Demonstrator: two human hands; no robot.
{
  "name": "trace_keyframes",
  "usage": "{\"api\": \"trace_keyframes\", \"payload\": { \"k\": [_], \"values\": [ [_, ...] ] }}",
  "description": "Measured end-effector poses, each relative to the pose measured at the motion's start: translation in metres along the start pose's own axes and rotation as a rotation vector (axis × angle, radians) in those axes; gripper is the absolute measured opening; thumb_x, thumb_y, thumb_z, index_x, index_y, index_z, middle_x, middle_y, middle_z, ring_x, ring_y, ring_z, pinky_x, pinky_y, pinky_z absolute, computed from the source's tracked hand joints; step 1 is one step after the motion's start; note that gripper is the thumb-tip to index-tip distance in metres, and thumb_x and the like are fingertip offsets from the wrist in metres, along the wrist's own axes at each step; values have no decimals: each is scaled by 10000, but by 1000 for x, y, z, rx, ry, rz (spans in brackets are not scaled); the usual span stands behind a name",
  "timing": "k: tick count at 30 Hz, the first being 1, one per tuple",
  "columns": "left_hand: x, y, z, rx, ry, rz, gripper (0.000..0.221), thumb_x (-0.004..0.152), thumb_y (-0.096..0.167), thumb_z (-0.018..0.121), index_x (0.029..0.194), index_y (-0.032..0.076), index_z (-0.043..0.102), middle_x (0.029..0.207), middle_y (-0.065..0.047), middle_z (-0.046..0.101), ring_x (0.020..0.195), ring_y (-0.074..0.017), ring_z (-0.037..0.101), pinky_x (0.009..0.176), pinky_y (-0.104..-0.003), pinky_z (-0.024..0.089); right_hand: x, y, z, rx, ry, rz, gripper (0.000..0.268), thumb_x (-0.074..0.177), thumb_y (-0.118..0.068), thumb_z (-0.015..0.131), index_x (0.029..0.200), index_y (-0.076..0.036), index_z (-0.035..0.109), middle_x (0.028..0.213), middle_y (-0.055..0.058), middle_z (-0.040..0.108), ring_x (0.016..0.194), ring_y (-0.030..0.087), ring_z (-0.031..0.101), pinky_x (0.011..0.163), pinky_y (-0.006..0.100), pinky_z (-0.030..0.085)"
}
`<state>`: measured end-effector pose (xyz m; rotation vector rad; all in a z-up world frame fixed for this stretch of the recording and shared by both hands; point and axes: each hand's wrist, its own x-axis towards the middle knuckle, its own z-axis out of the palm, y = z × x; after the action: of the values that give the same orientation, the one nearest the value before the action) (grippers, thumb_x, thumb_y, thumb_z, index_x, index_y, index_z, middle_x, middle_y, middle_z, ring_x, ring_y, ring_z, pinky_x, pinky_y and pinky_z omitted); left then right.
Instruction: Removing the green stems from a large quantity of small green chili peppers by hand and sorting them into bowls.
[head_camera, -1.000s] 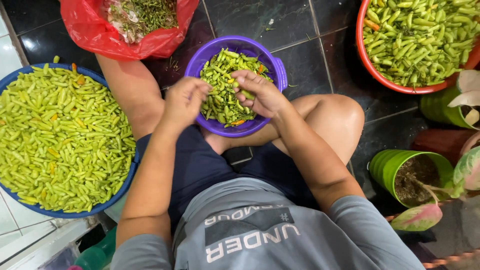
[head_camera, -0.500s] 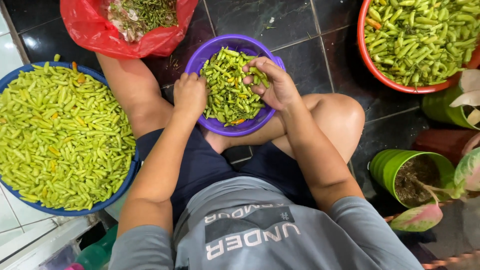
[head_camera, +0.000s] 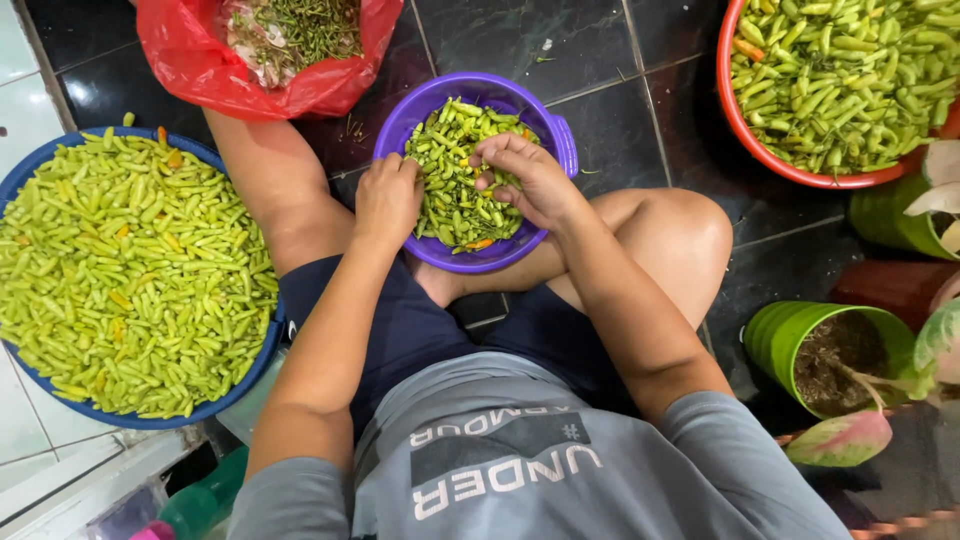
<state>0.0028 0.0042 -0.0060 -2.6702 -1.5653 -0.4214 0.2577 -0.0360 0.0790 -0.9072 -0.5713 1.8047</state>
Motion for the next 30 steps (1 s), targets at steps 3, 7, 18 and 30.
{"api": "trace_keyframes", "payload": {
  "k": [3,7,18,30],
  "values": [
    [2,8,-24,-394,-116,-208,260,875,253,769,1113,193,684,849,-20,641,833,-295,697,715,-461,572,1,7,-4,-98,31,-4,135,989,-106,647,1112,-52,644,1032,118,720,766,175,766,466,147,404],
    [6,36,-58,-815,-143,-434,191,929,238,778,1078,129,731,915,-64,772,862,-219,767,705,-343,610,1,13,4,-237,27,-15,145,1000,-116,687,1099,-18,647,1016,128,713,768,178,770,457,154,414],
    [5,69,-82,-1153,-81,-590,166,992,235,742,1029,74,755,729,-38,730,670,-87,694,602,-247,573,6,34,11,-468,72,-130,186,914,-39,774,1084,-2,708,660,73,685,575,94,681,453,139,380],
    [-5,62,-55,-1929,-171,-832,50,978,135,738,997,94,718,837,-22,680,743,-78,649,705,-180,555,2,48,2,34,-58,-30,139,959,45,691,1065,-28,639,829,105,648,645,157,695,443,142,335]
  ]
}}
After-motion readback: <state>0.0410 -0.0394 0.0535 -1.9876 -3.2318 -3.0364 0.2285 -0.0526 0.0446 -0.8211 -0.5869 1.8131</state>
